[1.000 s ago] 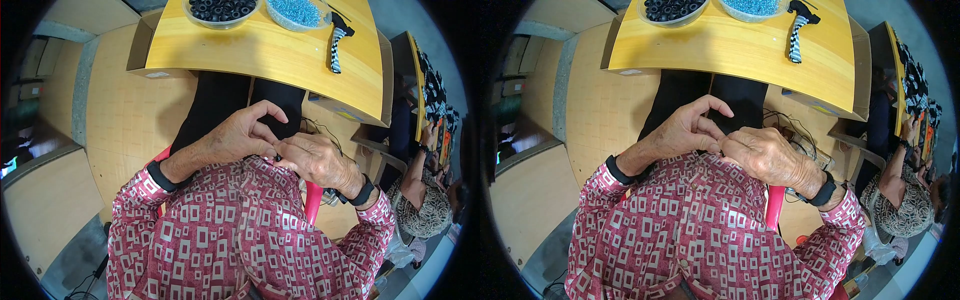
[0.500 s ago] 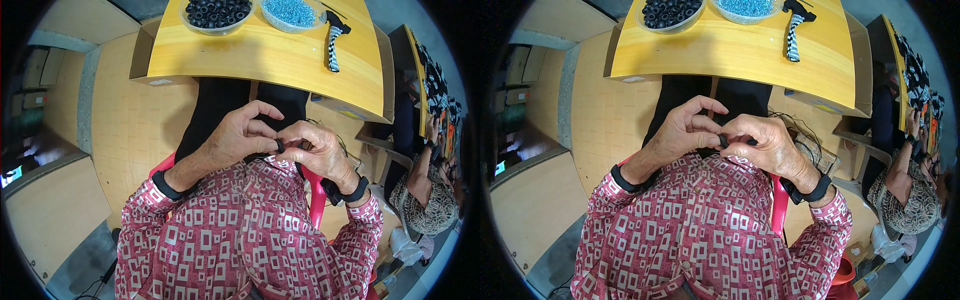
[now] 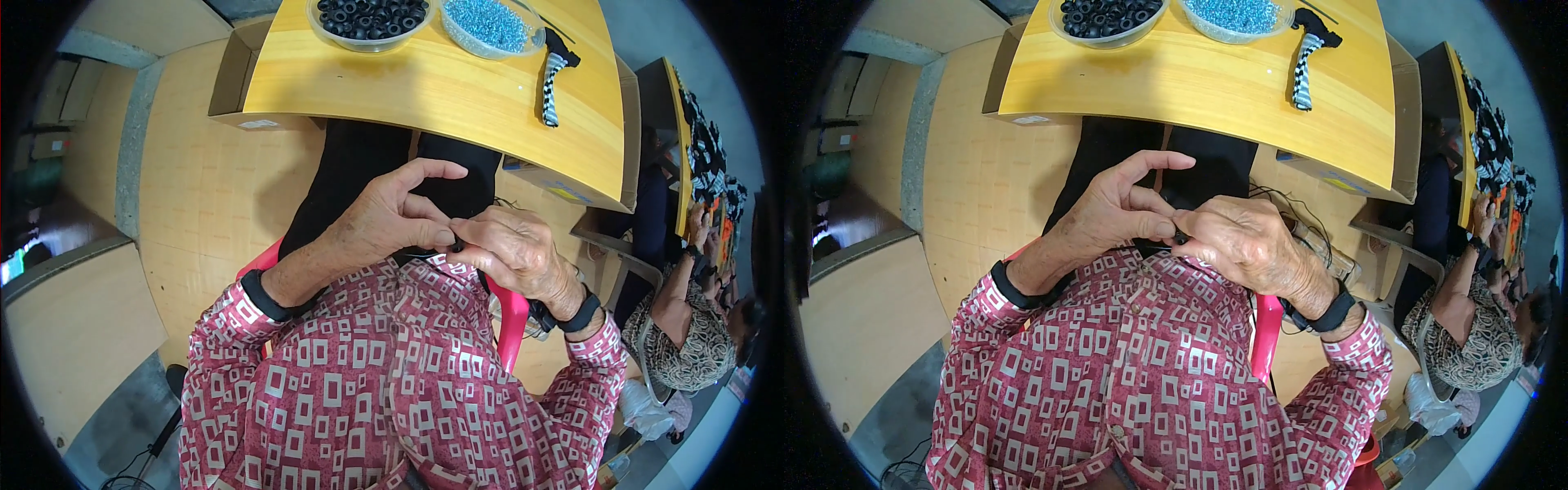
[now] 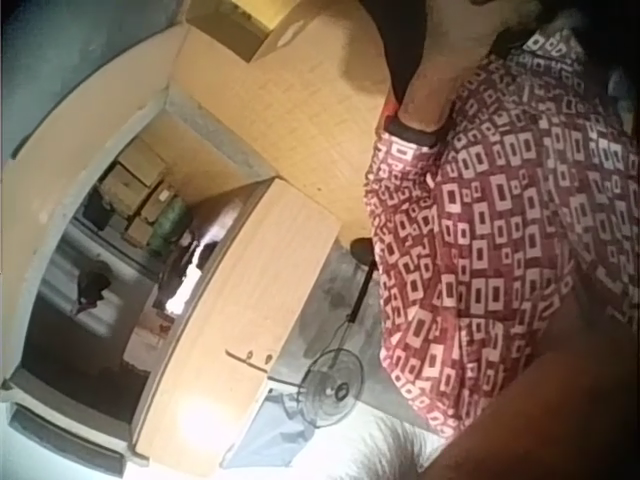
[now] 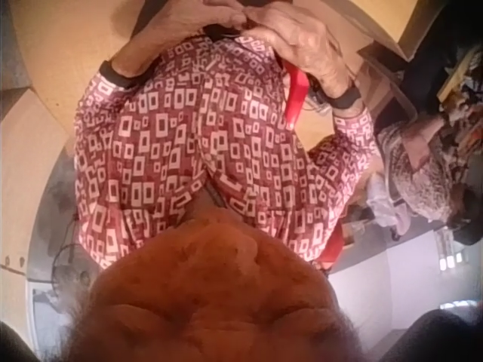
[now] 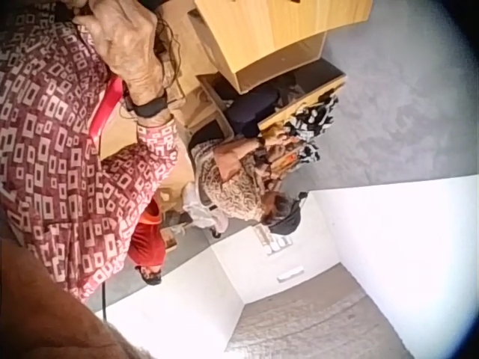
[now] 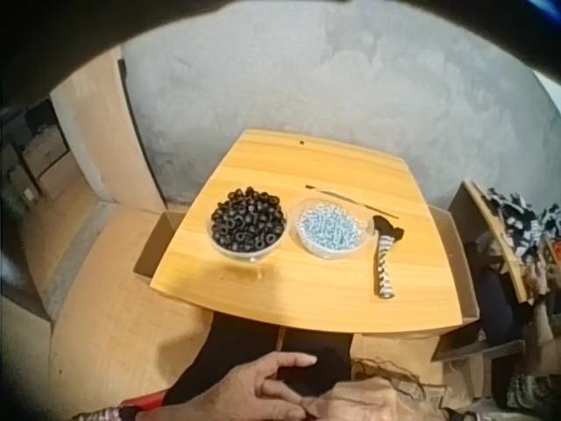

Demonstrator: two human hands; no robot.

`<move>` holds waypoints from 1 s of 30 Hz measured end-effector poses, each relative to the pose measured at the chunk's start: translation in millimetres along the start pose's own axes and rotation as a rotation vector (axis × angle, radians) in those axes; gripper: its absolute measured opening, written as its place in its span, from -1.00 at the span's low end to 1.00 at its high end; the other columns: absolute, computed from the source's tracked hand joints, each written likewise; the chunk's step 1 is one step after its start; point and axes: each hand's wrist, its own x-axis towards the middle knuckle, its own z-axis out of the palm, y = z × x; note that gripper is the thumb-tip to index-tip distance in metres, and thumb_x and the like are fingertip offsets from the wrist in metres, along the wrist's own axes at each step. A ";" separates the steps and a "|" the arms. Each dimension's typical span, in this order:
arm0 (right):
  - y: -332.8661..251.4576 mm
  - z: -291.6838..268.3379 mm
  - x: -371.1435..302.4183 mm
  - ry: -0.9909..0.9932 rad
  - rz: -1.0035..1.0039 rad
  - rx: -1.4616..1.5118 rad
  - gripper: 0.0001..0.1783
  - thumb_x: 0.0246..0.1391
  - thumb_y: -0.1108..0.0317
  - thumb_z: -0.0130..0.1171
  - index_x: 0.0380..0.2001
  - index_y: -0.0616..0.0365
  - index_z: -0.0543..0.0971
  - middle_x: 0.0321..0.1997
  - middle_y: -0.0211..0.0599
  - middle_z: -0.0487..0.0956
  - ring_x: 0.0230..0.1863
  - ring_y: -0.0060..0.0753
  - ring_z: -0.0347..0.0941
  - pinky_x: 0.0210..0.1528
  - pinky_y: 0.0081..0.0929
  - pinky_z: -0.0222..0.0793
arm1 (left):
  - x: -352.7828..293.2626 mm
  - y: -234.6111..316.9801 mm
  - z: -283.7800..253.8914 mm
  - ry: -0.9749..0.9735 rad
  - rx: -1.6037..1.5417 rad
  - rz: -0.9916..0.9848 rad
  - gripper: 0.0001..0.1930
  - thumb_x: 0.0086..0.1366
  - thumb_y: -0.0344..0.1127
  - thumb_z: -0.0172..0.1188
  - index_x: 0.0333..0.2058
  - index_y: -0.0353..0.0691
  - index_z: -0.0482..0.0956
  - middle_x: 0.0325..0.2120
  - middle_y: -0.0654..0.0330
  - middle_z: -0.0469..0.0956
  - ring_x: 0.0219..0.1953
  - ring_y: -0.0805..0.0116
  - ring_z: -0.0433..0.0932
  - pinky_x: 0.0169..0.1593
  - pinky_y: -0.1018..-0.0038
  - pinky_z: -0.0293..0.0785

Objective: The person assembles small components by taking beads and pins from bowls and inserting them into black rubber pieces by hand.

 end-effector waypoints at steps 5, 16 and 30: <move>-3.5 -2.1 -1.4 0.125 0.033 0.033 -0.67 -0.17 0.33 0.38 -0.32 0.27 0.55 -0.46 -0.23 0.54 -0.47 -0.27 0.52 -0.47 -0.43 0.45 | -1.2 -3.3 2.2 -0.018 -0.279 -0.020 -0.30 0.17 -0.49 0.26 0.24 -0.20 0.13 -0.41 0.17 0.61 -0.33 0.51 0.58 -0.20 0.64 0.49; -11.2 -8.2 -2.7 0.090 0.078 -0.091 -0.58 -0.21 0.30 0.40 -0.26 0.29 0.56 -0.40 -0.20 0.58 -0.40 -0.27 0.57 -0.40 -0.42 0.52 | 9.0 21.2 4.7 -0.097 0.106 0.062 -0.32 0.17 -0.49 0.25 0.25 -0.19 0.16 -0.44 0.17 0.61 -0.34 0.57 0.56 -0.17 0.62 0.46; -6.0 -10.0 -2.5 0.104 -0.042 -0.244 -0.65 -0.19 0.34 0.41 -0.37 0.32 0.52 -0.52 -0.22 0.51 -0.52 -0.30 0.50 -0.51 -0.45 0.44 | 7.7 4.5 6.5 -0.026 -0.031 0.013 -0.44 0.19 -0.51 0.23 0.16 -0.25 0.28 -0.38 0.16 0.63 -0.32 0.56 0.58 -0.20 0.66 0.49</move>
